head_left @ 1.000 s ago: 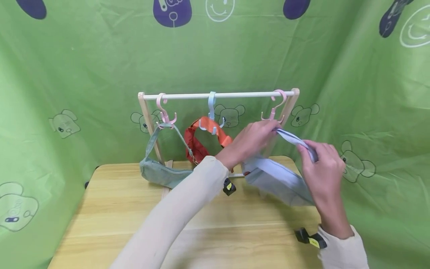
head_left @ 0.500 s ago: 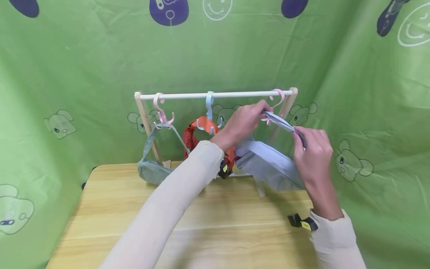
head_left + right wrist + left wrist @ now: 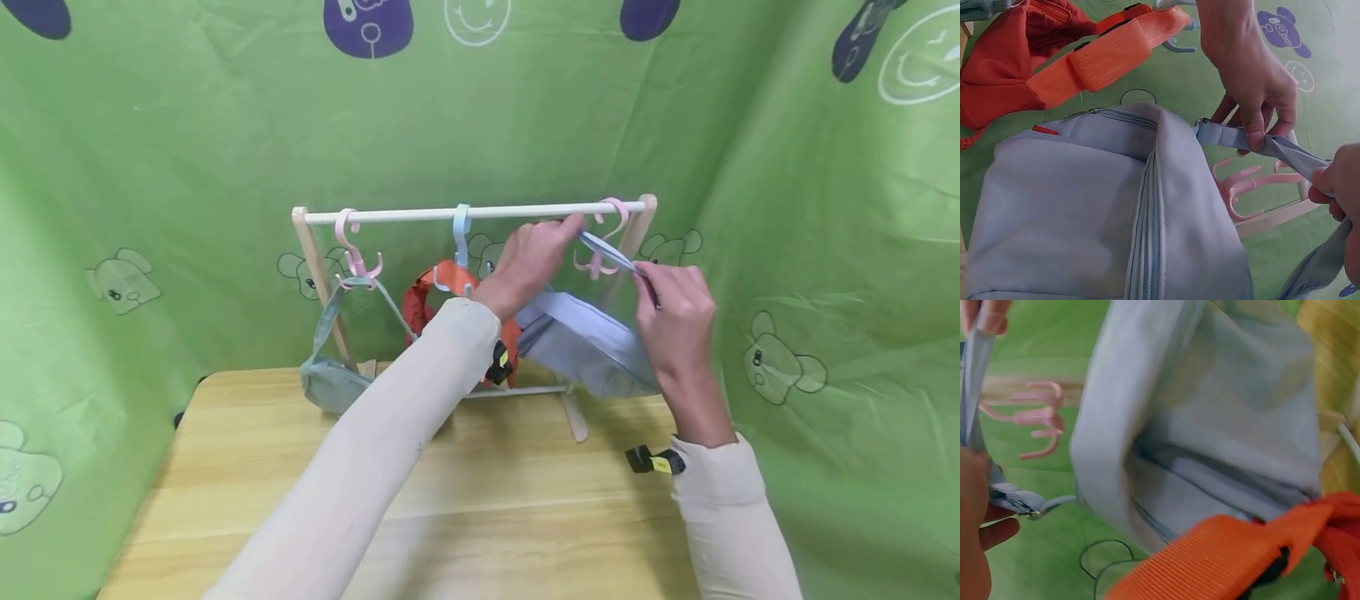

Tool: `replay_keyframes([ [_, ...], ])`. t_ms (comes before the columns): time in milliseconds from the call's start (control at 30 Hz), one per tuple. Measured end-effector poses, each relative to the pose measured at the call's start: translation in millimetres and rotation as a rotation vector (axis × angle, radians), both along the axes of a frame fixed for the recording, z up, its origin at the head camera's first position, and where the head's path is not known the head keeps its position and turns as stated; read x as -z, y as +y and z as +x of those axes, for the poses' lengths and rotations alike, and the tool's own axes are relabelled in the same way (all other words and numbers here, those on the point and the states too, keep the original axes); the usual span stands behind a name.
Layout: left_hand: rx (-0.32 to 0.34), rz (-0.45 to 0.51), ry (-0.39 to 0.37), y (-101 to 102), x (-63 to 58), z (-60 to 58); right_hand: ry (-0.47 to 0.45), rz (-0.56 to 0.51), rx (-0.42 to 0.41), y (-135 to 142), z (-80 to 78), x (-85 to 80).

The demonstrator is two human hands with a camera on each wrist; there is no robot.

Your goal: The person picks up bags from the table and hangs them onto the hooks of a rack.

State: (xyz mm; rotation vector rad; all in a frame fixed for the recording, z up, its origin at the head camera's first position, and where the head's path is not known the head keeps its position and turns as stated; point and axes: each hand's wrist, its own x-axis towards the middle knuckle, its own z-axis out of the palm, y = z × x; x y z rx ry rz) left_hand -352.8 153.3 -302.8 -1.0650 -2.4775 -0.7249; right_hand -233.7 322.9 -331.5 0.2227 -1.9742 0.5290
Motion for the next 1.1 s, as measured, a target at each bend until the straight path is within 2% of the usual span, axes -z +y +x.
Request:
replay_keyframes([
  [67,-0.012,-0.035,0.006,1,2.7,-0.8,0.004,0.009,0.001,1,-2.0,1.9],
  [100,-0.021,-0.073,0.081,2,4.8,-1.9,0.007,0.012,0.001,1,-2.9,2.9],
  [167,-0.022,-0.079,0.092,3,6.7,-2.9,0.011,0.022,0.005,3,-4.7,4.7],
  [333,-0.058,-0.108,0.072,7,6.4,-7.8,0.026,0.055,0.01,6,-9.5,9.5],
  [433,-0.082,-0.119,0.019,11,4.2,-11.2,0.032,0.063,0.006,7,-12.7,11.9],
  [533,-0.073,-0.006,-0.202,13,2.2,-13.5,0.035,0.058,0.001,7,-16.0,13.3],
  [667,-0.08,0.248,-0.535,12,2.3,-15.7,0.029,0.049,-0.004,6,-19.8,15.4],
  [700,-0.085,0.291,-0.586,12,2.6,-16.1,0.025,0.046,-0.004,6,-20.5,15.8],
  [767,-0.084,0.327,-0.636,10,2.7,-15.9,0.013,0.036,-0.008,5,-21.0,16.9],
  [833,-0.063,0.312,-0.627,9,1.9,-15.3,0.005,0.018,-0.015,5,-20.4,17.5],
  [933,0.008,0.236,-0.528,7,-0.3,-14.9,0.003,-0.017,-0.025,6,-18.7,17.5],
  [1100,0.13,0.159,-0.428,7,-5.2,-18.9,-0.017,-0.093,-0.031,5,-16.6,15.6],
])
